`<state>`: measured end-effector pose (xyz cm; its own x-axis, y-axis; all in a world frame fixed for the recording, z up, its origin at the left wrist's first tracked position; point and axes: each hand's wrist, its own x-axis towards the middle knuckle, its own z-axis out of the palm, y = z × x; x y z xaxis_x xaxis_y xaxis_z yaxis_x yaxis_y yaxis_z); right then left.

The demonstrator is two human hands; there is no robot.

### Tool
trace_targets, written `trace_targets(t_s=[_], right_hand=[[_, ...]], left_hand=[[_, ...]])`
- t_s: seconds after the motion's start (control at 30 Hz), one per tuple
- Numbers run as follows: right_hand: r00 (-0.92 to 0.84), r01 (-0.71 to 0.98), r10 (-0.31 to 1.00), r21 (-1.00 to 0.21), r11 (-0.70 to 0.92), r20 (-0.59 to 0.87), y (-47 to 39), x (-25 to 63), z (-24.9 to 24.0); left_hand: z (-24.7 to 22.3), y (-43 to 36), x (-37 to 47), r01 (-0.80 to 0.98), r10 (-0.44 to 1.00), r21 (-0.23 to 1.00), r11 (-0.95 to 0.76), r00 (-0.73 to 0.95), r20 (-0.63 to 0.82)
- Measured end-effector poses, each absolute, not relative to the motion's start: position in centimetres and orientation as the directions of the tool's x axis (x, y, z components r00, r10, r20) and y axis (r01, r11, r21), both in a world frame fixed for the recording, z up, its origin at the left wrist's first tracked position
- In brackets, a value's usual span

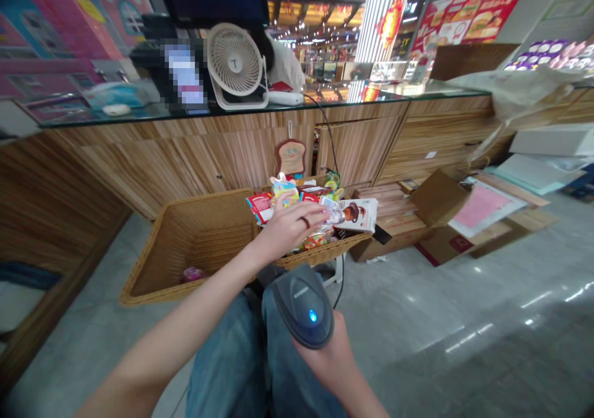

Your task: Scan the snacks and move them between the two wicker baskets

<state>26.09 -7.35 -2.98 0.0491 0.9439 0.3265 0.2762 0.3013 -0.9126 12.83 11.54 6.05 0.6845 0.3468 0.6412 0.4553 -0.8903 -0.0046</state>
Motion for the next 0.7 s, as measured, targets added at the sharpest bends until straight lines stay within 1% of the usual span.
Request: trace_targets(t_s=[0.07,0.17,0.23,0.3,0.37,0.47,0.57,0.7], right_hand=[[0.034,0.244,0.952,-0.926,0.288,0.305,-7.3,26.1,-2.8],[0.052,0.212,0.952,-0.935,0.285,0.301,-7.3,25.9,-2.6],[0.078,0.209,0.95,-0.936,0.282,0.304,-7.3,25.9,-2.6],[0.084,0.223,0.948,-0.933,0.282,0.306,-7.3,25.9,-2.9],[0.071,0.243,0.946,-0.926,0.29,0.315,-7.3,26.0,-3.3],[0.048,0.264,0.947,-0.919,0.294,0.317,-7.2,26.0,-4.1],[0.045,0.27,0.948,-0.918,0.291,0.314,-7.1,25.8,-4.6],[0.032,0.257,0.954,-0.925,0.28,0.297,-6.8,25.4,-4.9]], left_hand=[[6.3,12.7,14.9,0.438,0.321,-0.08,-0.895,0.76,0.565],[6.4,13.9,17.0,0.459,0.342,-0.176,-0.871,0.822,0.455],[6.4,14.4,17.5,0.485,0.365,-0.213,-0.848,0.827,0.428],[6.3,14.8,17.2,0.509,0.381,-0.214,-0.834,0.811,0.444],[6.4,15.0,16.0,0.535,0.399,-0.179,-0.826,0.778,0.486],[6.8,15.1,12.9,0.59,0.443,-0.067,-0.805,0.672,0.593],[7.4,14.6,8.6,0.647,0.502,0.065,-0.76,0.521,0.69],[7.2,14.0,2.5,0.739,0.595,0.21,-0.64,0.304,0.744]])
